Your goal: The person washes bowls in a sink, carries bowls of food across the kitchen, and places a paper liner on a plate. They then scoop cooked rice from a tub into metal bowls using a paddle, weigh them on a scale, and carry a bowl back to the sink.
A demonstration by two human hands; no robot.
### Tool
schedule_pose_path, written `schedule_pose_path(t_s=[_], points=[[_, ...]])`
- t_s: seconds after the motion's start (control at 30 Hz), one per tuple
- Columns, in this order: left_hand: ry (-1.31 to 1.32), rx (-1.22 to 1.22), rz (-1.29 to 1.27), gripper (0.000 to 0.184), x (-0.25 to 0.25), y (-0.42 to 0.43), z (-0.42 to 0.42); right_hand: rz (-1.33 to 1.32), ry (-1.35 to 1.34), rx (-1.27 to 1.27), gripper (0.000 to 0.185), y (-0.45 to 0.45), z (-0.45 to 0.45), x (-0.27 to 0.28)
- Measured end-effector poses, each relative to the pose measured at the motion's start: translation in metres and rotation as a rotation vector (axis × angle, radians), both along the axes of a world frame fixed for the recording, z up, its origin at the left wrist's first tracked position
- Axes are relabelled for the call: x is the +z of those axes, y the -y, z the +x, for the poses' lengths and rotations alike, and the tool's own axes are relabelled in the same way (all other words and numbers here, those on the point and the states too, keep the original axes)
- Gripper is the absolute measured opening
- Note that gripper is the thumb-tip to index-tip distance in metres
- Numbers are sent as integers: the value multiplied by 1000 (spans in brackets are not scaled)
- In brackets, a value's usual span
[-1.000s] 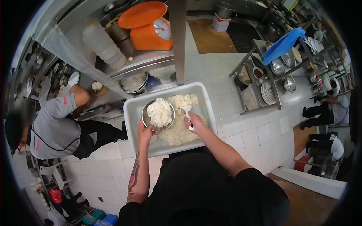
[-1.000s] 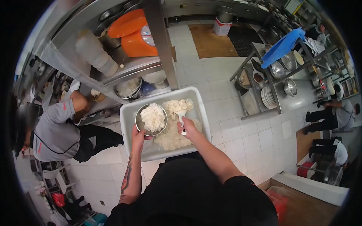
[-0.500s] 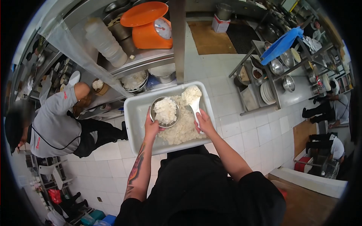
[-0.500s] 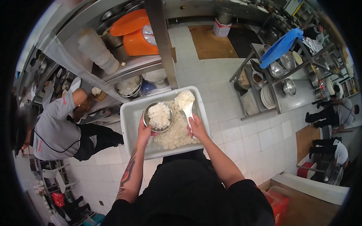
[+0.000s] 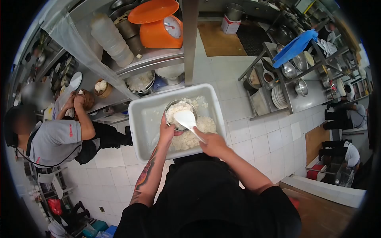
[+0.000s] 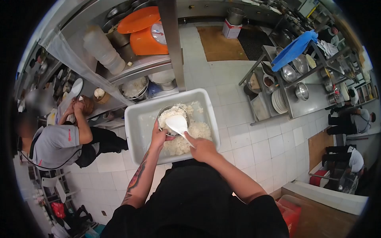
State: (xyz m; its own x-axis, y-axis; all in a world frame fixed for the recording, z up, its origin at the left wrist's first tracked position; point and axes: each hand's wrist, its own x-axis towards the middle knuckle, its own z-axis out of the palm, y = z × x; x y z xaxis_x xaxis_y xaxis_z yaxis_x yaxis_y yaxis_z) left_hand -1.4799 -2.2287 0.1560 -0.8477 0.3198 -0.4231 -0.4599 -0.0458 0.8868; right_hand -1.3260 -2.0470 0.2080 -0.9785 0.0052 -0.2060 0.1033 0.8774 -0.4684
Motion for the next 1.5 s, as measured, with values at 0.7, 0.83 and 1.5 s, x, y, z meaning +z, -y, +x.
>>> schedule_pose_path(t_s=[0.7, 0.83, 1.5], points=[[-547, 61, 131, 37, 373, 3, -157, -1646, 459, -594, 35, -53, 6, -26], [-305, 185, 322, 37, 375, -52, -217, -1595, 443, -578, 36, -60, 8, -22], [-339, 120, 430, 34, 341, -65, -246, -1599, 431, -590, 45, -53, 28, -16]])
